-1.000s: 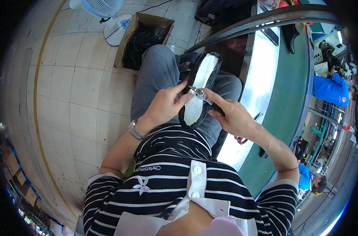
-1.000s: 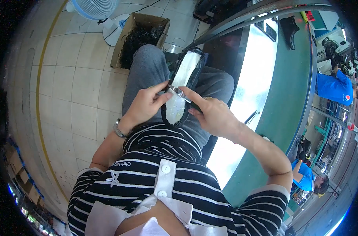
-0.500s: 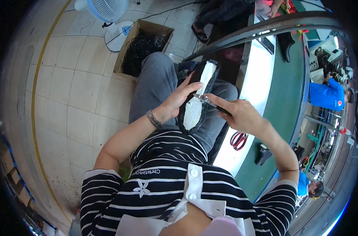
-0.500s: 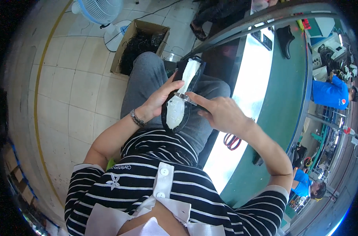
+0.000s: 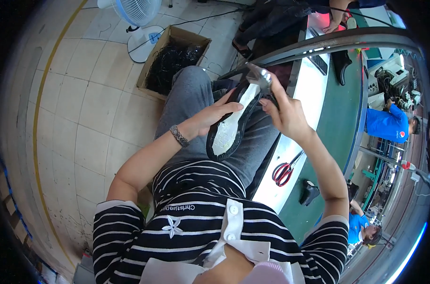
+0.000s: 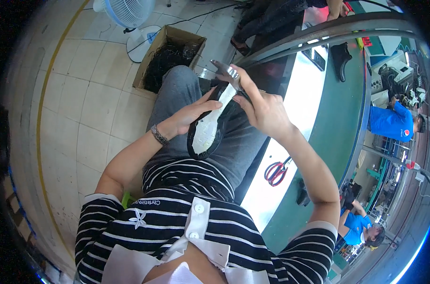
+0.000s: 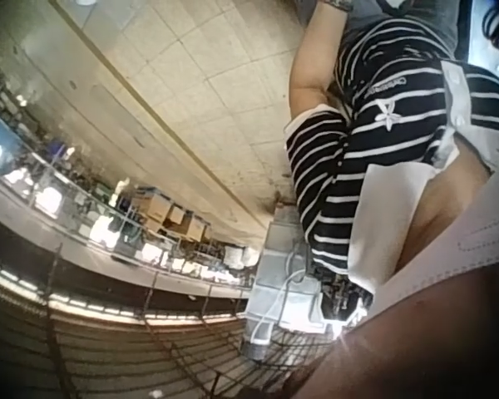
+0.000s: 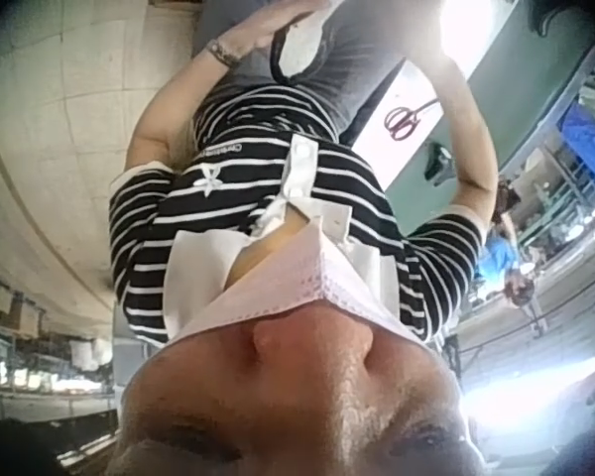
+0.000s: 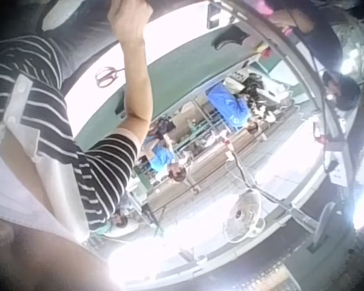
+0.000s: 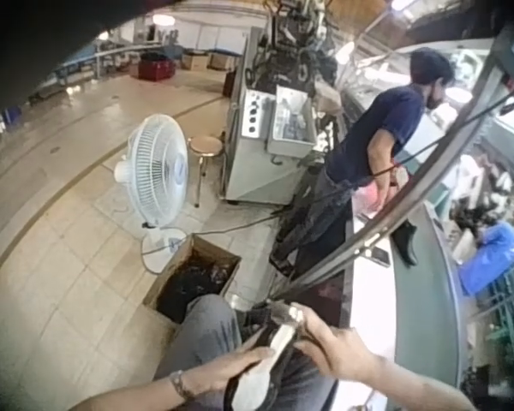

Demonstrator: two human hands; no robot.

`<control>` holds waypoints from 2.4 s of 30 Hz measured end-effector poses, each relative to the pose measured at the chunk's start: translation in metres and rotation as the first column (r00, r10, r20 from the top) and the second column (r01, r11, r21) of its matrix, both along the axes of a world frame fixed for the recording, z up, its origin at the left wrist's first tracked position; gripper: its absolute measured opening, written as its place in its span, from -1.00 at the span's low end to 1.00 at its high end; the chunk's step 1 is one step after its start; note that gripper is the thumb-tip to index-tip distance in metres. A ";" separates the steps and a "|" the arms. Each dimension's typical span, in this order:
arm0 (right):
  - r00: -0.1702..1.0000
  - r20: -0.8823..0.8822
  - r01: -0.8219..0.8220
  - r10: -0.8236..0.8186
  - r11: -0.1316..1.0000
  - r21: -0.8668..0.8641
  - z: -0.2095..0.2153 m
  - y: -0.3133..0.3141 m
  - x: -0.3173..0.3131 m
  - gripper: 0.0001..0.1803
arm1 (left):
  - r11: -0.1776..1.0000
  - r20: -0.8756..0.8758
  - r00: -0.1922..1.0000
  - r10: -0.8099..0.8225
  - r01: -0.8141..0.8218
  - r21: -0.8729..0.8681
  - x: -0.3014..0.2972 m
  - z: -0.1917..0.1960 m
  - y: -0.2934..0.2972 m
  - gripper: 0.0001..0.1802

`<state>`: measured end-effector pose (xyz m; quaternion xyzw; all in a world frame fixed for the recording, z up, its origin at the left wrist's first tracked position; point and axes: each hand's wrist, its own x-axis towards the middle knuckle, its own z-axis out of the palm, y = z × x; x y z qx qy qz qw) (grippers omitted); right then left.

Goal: Trimming excess fabric and thread from a newly manufactured black leather boot using scissors and pliers.

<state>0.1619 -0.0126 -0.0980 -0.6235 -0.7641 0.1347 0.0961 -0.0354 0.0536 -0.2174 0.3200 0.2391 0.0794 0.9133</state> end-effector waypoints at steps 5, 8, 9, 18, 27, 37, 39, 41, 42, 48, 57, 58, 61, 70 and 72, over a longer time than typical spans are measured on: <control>0.968 0.249 0.052 0.025 0.954 -0.296 0.011 0.019 -0.007 -0.28 | 1.000 0.007 1.000 -0.001 0.002 -0.008 -0.002 -0.010 0.004 -0.06; 0.995 0.102 -0.002 0.017 0.990 -0.141 -0.002 -0.003 -0.006 -0.31 | 0.999 -0.007 0.999 -0.047 0.047 -0.017 -0.002 -0.001 0.005 -0.04; 0.998 -0.054 0.022 -0.024 0.999 -0.046 -0.006 -0.007 -0.007 -0.31 | 0.999 -0.009 0.999 -0.052 0.051 -0.019 -0.001 -0.001 0.006 -0.04; 0.995 0.102 0.005 0.020 0.970 -0.243 0.001 -0.013 -0.024 -0.32 | 0.990 -0.006 0.994 -0.109 0.108 -0.089 -0.008 0.003 0.010 -0.03; 0.993 0.114 0.005 0.028 0.959 -0.283 0.007 -0.024 -0.037 -0.33 | 0.992 0.107 0.987 -0.120 0.124 -0.033 -0.024 -0.016 -0.008 0.26; 0.956 0.247 0.000 0.155 0.848 -0.530 0.035 -0.058 -0.049 -0.11 | 0.894 0.353 0.897 0.265 -0.091 -0.440 -0.031 -0.024 -0.047 -0.33; 0.924 0.316 -0.048 0.213 0.888 -0.458 0.032 -0.059 -0.065 -0.12 | 0.907 0.321 0.917 0.238 -0.091 -0.411 -0.032 -0.022 -0.049 -0.32; 0.897 0.405 -0.103 0.177 0.975 -0.198 0.018 -0.066 -0.069 -0.07 | 0.932 0.298 0.938 0.175 -0.061 -0.356 -0.033 -0.025 -0.050 -0.28; 0.899 0.400 -0.105 0.178 0.975 -0.198 0.014 -0.066 -0.065 -0.07 | 0.932 0.293 0.940 0.176 -0.063 -0.357 -0.033 -0.022 -0.050 -0.28; 0.963 0.200 -0.121 0.182 0.951 -0.285 0.000 -0.063 -0.034 -0.25 | 0.964 0.180 0.965 0.190 -0.149 -0.220 -0.026 -0.003 -0.051 -0.22; 0.998 -0.022 -0.058 0.054 0.975 -0.213 0.042 -0.030 -0.054 -0.25 | 0.988 0.156 0.976 0.152 -0.155 0.001 -0.032 -0.020 -0.048 -0.10; 0.995 -0.097 -0.008 -0.004 0.992 -0.128 0.033 -0.027 -0.056 -0.24 | 0.995 0.128 0.987 0.093 -0.091 -0.028 -0.032 -0.019 -0.046 -0.08; 0.973 0.196 -0.040 0.125 0.920 -0.390 0.020 -0.022 -0.052 -0.27 | 0.994 0.124 0.988 0.088 -0.079 -0.075 -0.034 -0.013 -0.042 0.03; 0.974 0.217 0.055 0.059 0.872 -0.486 0.003 -0.029 -0.061 -0.27 | 0.992 0.192 0.981 0.013 0.012 -0.127 -0.042 -0.019 -0.042 0.04; 0.944 0.298 0.029 0.140 0.867 -0.498 0.015 -0.031 -0.061 -0.27 | 0.999 0.219 0.975 0.034 -0.025 -0.043 -0.046 -0.025 -0.050 -0.03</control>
